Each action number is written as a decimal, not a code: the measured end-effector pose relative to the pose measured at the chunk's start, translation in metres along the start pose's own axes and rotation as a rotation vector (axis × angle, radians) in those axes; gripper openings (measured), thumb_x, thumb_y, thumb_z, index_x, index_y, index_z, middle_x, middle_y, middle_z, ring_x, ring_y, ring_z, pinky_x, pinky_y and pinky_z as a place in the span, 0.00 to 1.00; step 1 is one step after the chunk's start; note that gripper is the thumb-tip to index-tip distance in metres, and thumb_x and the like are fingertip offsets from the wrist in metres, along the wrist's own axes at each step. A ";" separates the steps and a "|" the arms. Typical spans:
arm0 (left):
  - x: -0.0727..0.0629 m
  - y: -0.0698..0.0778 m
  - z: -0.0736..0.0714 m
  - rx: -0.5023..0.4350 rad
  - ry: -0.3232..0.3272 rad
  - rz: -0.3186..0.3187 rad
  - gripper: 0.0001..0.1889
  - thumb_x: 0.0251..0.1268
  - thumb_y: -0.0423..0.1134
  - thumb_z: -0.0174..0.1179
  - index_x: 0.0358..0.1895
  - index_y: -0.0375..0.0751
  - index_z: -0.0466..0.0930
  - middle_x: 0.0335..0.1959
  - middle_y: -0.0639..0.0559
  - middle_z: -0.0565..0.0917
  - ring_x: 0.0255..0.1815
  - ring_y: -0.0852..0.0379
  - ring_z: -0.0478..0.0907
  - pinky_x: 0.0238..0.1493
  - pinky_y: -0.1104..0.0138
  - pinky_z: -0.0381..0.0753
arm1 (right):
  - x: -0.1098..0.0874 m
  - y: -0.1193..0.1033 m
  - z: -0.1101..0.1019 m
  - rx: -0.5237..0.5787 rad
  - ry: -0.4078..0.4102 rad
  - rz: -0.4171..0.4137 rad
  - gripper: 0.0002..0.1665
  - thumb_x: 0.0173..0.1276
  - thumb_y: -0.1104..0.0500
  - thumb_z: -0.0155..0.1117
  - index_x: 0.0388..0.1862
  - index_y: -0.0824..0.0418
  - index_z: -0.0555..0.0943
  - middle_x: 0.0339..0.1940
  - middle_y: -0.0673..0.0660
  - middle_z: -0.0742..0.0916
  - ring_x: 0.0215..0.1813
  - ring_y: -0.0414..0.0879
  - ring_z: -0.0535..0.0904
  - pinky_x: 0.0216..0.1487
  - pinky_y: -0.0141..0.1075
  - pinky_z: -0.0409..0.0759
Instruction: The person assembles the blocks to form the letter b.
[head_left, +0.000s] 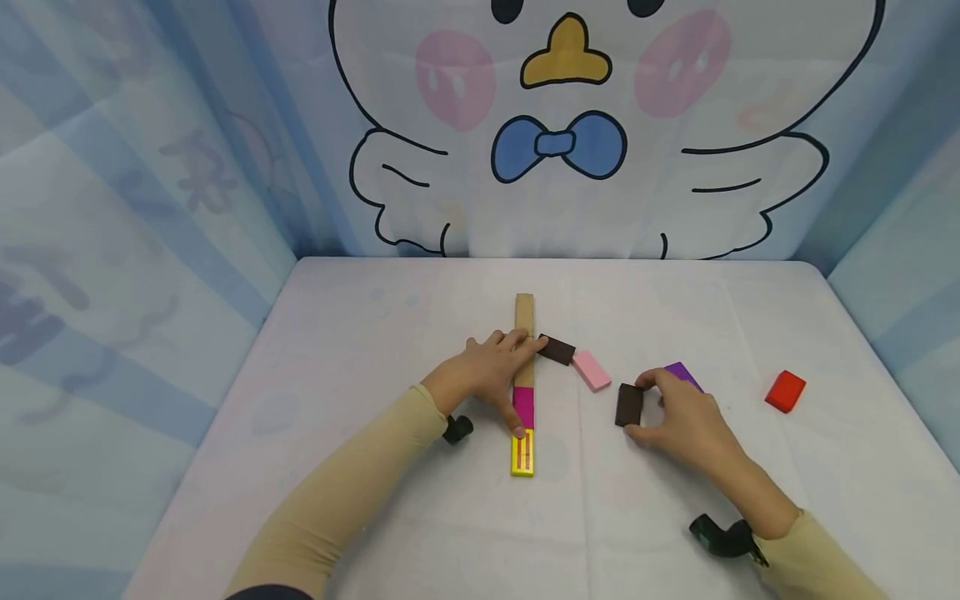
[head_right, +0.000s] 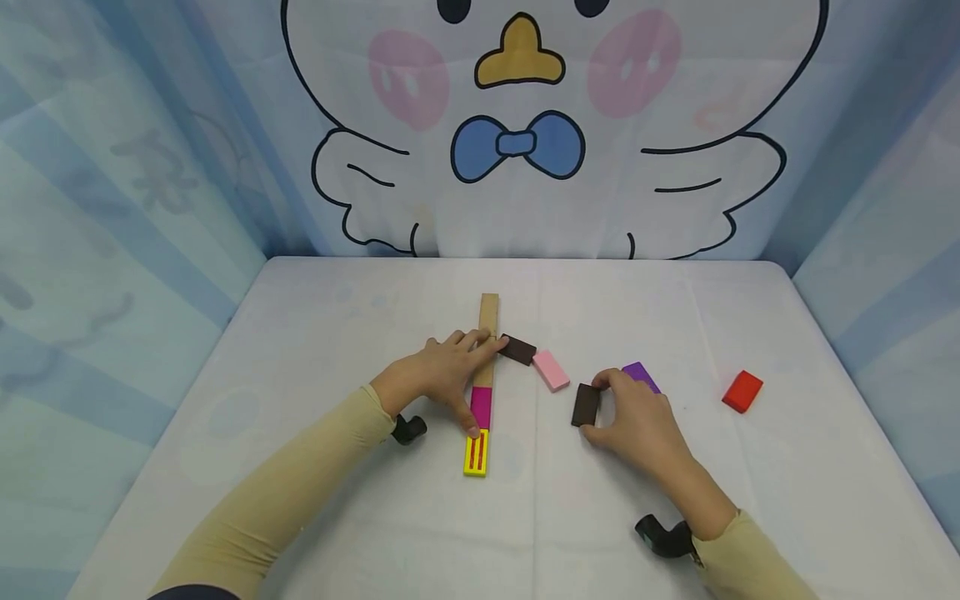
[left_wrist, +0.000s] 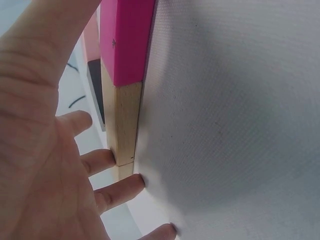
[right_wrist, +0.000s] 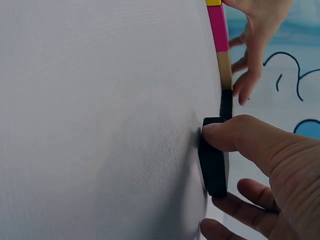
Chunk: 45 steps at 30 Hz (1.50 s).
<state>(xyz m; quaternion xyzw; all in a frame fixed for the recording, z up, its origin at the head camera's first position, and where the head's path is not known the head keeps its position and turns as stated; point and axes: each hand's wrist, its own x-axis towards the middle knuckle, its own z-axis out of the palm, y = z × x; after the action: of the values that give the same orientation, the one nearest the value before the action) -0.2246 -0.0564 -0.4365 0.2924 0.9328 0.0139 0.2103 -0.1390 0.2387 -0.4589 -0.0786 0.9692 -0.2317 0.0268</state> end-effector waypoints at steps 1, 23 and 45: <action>0.000 0.000 0.000 0.000 0.000 -0.001 0.75 0.34 0.75 0.78 0.86 0.62 0.38 0.86 0.48 0.46 0.82 0.40 0.53 0.72 0.30 0.62 | 0.000 -0.001 0.001 0.001 -0.004 0.002 0.38 0.53 0.52 0.84 0.59 0.64 0.77 0.50 0.63 0.87 0.49 0.59 0.81 0.48 0.58 0.79; 0.001 0.000 0.001 0.002 -0.004 -0.003 0.74 0.34 0.75 0.77 0.86 0.64 0.38 0.86 0.49 0.45 0.82 0.40 0.52 0.73 0.31 0.61 | -0.002 -0.015 0.006 -0.035 -0.001 -0.097 0.25 0.53 0.53 0.83 0.47 0.55 0.81 0.49 0.55 0.86 0.44 0.51 0.75 0.42 0.43 0.70; 0.002 -0.002 0.002 -0.006 -0.006 0.002 0.75 0.35 0.75 0.77 0.86 0.63 0.37 0.87 0.49 0.44 0.82 0.39 0.51 0.73 0.29 0.60 | -0.001 -0.009 -0.001 -0.046 -0.007 -0.157 0.20 0.58 0.56 0.80 0.48 0.52 0.85 0.63 0.59 0.85 0.58 0.61 0.78 0.56 0.63 0.69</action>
<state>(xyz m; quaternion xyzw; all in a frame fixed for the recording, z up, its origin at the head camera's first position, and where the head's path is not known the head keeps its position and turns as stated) -0.2261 -0.0571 -0.4391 0.2926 0.9319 0.0163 0.2139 -0.1368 0.2311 -0.4539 -0.1557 0.9650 -0.2106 0.0100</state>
